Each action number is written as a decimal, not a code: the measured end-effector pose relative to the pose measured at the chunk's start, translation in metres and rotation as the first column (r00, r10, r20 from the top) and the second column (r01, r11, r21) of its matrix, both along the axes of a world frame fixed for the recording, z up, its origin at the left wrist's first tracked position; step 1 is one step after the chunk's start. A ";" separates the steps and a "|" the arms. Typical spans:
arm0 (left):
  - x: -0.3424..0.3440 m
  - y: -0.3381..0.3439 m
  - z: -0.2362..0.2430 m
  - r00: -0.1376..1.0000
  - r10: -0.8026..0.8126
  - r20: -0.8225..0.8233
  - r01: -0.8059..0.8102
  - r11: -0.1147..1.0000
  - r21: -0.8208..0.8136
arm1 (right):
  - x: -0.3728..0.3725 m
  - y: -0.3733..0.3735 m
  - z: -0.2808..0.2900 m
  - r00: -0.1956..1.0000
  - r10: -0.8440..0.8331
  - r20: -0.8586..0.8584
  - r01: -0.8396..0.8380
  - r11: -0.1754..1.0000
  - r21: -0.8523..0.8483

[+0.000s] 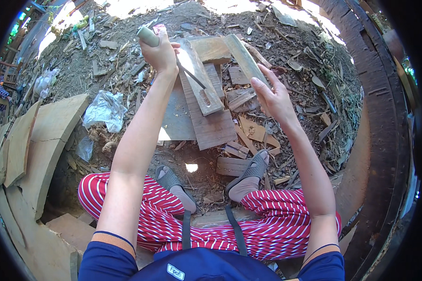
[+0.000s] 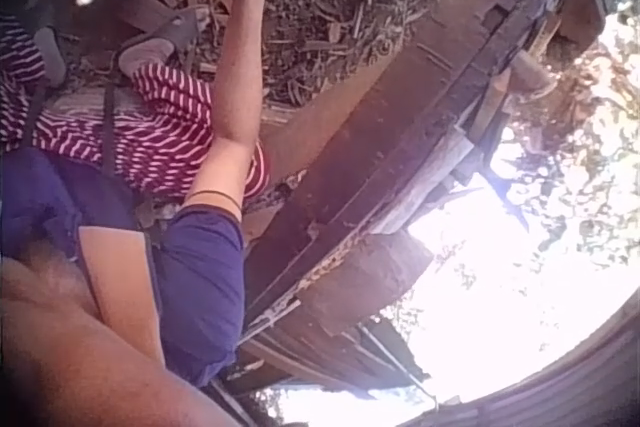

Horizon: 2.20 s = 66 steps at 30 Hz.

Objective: The person carves a wooden block using a chisel and a hammer.

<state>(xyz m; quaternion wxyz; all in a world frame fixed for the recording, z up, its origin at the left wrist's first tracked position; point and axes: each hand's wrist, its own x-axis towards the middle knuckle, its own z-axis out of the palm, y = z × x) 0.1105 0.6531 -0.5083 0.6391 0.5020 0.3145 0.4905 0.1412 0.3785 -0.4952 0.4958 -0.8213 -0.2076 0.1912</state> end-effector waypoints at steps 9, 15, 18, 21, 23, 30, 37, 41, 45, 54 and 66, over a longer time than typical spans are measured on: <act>0.006 0.017 -0.029 0.988 0.076 -0.131 -0.051 0.981 0.189 | 0.004 0.008 -0.014 0.999 -0.007 -0.049 0.006 1.000 -0.018; 0.003 0.001 -0.006 0.984 -0.106 -0.142 0.137 0.962 0.236 | 0.007 0.009 -0.016 0.999 0.000 -0.049 0.000 1.000 -0.008; 0.005 0.006 -0.004 0.978 -0.103 -0.183 0.148 0.956 0.252 | 0.005 0.010 -0.017 0.999 0.006 -0.035 -0.006 1.000 -0.014; 0.007 0.011 -0.010 0.981 -0.061 -0.185 0.106 0.963 0.248 | 0.006 0.013 -0.016 1.000 0.016 -0.020 -0.016 1.000 -0.014; 0.009 0.011 -0.011 0.979 -0.036 -0.199 0.088 0.962 0.258 | 0.004 0.014 -0.015 0.999 0.017 -0.039 -0.018 1.000 -0.019; 0.014 0.005 -0.012 0.985 -0.051 -0.163 0.076 0.985 0.152 | 0.006 0.013 -0.013 0.999 0.010 -0.032 -0.011 0.999 -0.049; 0.039 0.030 -0.055 0.957 0.244 -0.156 -0.171 0.911 0.374 | 0.005 0.021 -0.009 0.999 0.050 0.000 -0.050 0.998 -0.026; 0.041 0.025 -0.048 0.929 0.335 -0.156 -0.224 0.846 0.484 | 0.007 0.022 0.000 0.998 0.048 -0.038 -0.049 0.999 -0.023; 0.040 0.022 -0.040 0.888 0.436 -0.144 -0.275 0.756 0.594 | 0.012 0.025 -0.007 0.998 0.059 0.036 -0.058 0.998 -0.034; 0.037 0.012 -0.032 0.955 0.279 -0.095 -0.203 0.856 0.475 | 0.010 0.031 0.003 0.999 0.042 -0.034 -0.041 0.999 0.017; 0.035 0.013 -0.036 0.958 0.273 -0.092 -0.193 0.845 0.499 | 0.012 0.030 -0.003 0.998 0.051 -0.032 -0.049 0.997 0.057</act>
